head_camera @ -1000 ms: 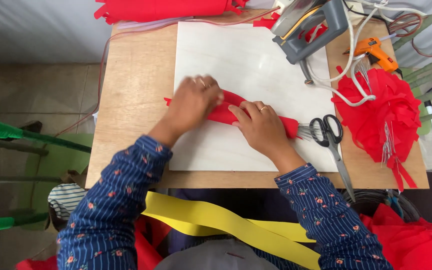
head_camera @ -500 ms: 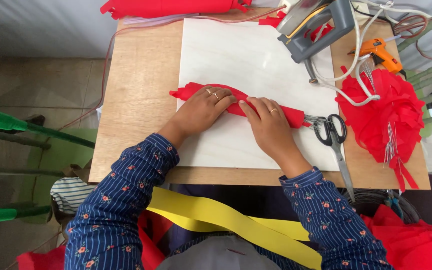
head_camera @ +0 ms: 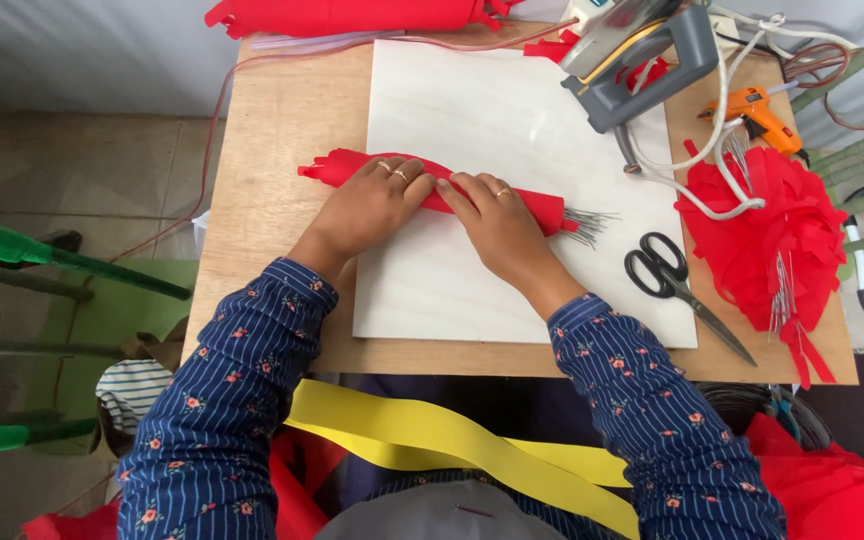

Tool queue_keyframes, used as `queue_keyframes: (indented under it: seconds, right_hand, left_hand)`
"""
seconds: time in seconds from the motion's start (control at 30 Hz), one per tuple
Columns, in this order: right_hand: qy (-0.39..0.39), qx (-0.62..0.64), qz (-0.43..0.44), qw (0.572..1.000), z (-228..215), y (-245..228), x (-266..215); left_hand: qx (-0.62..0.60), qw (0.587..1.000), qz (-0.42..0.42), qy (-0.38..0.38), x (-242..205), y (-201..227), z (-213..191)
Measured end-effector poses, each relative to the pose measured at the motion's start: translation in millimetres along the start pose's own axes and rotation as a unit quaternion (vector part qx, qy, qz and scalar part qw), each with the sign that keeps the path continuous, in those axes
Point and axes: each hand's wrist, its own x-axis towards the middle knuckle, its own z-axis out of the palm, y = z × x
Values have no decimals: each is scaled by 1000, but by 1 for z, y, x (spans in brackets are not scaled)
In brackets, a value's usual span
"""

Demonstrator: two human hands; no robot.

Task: Rolling red fabric and using scissors to cut a fine fringe into a yellow strip of material

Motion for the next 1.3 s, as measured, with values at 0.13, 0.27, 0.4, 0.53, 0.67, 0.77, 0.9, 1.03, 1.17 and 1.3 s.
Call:
queue_keyframes:
  seconds: [0.13, 0.27, 0.4, 0.53, 0.67, 0.77, 0.9, 1.03, 1.17, 1.3]
  right_hand:
    - [-26, -103, -23, 994, 7, 6, 20]
    - [-87, -63, -58, 992, -5, 11, 44]
    - [-130, -47, -52, 989, 1, 16, 67]
    - [-71, -51, -83, 993, 15, 22, 92]
    - [-59, -72, -90, 992, 27, 26, 121]
    - [-54, -68, -96, 992, 38, 35, 144]
    - [-87, -57, -74, 992, 49, 49, 175]
    - [-167, -9, -20, 986, 49, 58, 201]
    - [-217, -53, -10, 975, 42, 55, 218]
    - [-211, -25, -23, 977, 20, 46, 225]
  left_hand:
    - [45, 999, -24, 19, -11, -13, -2]
    - [53, 996, -70, -1, -24, -20, 0]
    - [25, 992, -123, -24, -29, -14, -21]
    - [-53, 963, -246, -92, -39, 3, -49]
    - [-98, 945, -279, -143, -55, 10, -58]
    - [-125, 929, -294, -188, -66, 6, -64]
    - [-138, 913, -310, -226, -71, 5, -71]
    - [-172, 891, -316, -277, -74, 1, -77]
    - [-186, 880, -321, -297, -70, -3, -91]
    - [-207, 878, -331, -276, -72, -3, -112]
